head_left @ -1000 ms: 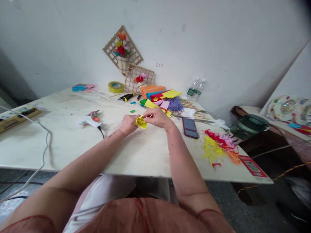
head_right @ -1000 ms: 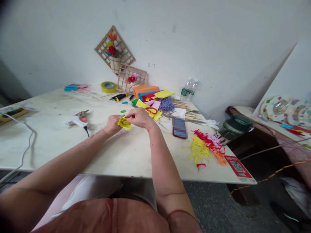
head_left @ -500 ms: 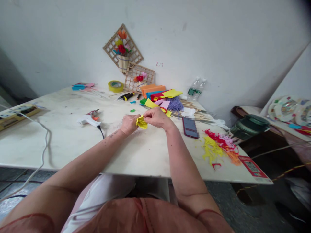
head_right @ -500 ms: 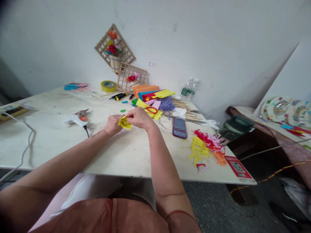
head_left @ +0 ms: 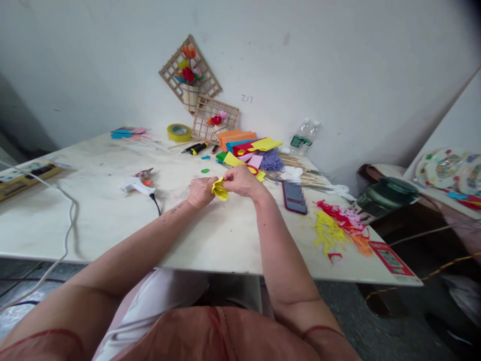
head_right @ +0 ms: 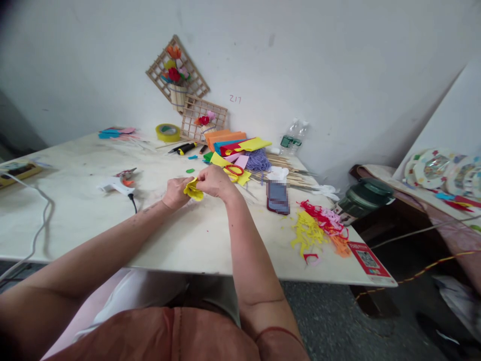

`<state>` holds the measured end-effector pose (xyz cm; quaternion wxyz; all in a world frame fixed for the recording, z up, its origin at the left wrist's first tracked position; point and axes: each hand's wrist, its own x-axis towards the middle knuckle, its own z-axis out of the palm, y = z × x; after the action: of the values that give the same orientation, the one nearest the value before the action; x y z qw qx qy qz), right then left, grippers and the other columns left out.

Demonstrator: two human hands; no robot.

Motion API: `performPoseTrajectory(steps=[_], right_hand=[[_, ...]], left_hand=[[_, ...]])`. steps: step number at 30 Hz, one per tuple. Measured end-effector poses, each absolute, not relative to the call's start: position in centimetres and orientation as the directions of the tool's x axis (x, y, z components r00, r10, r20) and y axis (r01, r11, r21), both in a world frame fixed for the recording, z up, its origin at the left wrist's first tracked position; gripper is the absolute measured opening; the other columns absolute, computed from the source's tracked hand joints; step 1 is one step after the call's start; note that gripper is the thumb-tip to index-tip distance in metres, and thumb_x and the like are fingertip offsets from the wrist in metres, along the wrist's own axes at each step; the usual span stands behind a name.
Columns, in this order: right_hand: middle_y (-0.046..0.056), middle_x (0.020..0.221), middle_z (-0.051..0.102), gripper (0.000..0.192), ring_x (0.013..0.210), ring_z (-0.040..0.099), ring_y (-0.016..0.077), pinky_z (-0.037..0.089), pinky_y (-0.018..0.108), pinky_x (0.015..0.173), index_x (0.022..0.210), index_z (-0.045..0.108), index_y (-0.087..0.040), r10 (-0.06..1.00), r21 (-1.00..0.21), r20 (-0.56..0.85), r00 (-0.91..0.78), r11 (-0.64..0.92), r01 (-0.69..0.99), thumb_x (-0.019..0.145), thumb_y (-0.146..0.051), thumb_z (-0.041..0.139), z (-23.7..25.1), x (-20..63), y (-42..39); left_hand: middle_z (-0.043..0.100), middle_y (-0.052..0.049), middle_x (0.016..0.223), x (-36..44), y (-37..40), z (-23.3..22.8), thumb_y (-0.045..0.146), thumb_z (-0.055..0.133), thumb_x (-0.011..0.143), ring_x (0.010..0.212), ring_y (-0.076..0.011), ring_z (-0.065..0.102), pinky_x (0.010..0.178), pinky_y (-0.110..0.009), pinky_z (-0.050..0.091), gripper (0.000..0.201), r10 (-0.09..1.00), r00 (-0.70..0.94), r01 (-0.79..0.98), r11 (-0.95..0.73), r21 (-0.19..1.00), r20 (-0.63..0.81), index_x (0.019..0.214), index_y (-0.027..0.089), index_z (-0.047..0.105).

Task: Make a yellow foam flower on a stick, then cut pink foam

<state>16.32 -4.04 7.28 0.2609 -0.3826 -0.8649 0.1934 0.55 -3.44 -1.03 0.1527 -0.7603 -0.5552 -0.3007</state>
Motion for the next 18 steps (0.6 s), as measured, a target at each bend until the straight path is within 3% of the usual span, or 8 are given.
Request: performPoseTrajectory(steps=[9, 18], right_hand=[[0.000, 0.053, 0.056, 0.017, 0.051, 0.046, 0.0062, 0.028, 0.017, 0.048, 0.068, 0.071, -0.009, 0.766, -0.574, 0.259, -0.588, 0.612, 0.545, 0.065, -0.018, 0.057, 7.24, 16.55, -3.79], [0.000, 0.055, 0.056, 0.011, 0.053, 0.045, 0.0069, 0.026, 0.018, 0.047, 0.062, 0.069, -0.012, 0.789, -0.494, 0.298, -0.538, 0.609, 0.620, 0.065, -0.018, 0.060, 6.87, 16.06, -3.55]], left_hand=[[0.056, -0.004, 0.054, 0.32, -3.01, -1.51, 0.026, 0.044, 0.074, 0.051, -0.0143, 0.050, 0.049, -0.024, 0.028, 0.016, 0.733, 0.206, 0.932, -0.349, 0.098, 0.648, 0.064, 0.018, 0.053], [0.056, -0.005, 0.054, 0.41, -3.26, -1.38, 0.024, 0.044, 0.073, 0.051, -0.0147, 0.049, 0.050, -0.025, 0.027, 0.016, 0.721, 0.192, 0.928, -0.354, 0.116, 0.666, 0.062, 0.018, 0.053]])
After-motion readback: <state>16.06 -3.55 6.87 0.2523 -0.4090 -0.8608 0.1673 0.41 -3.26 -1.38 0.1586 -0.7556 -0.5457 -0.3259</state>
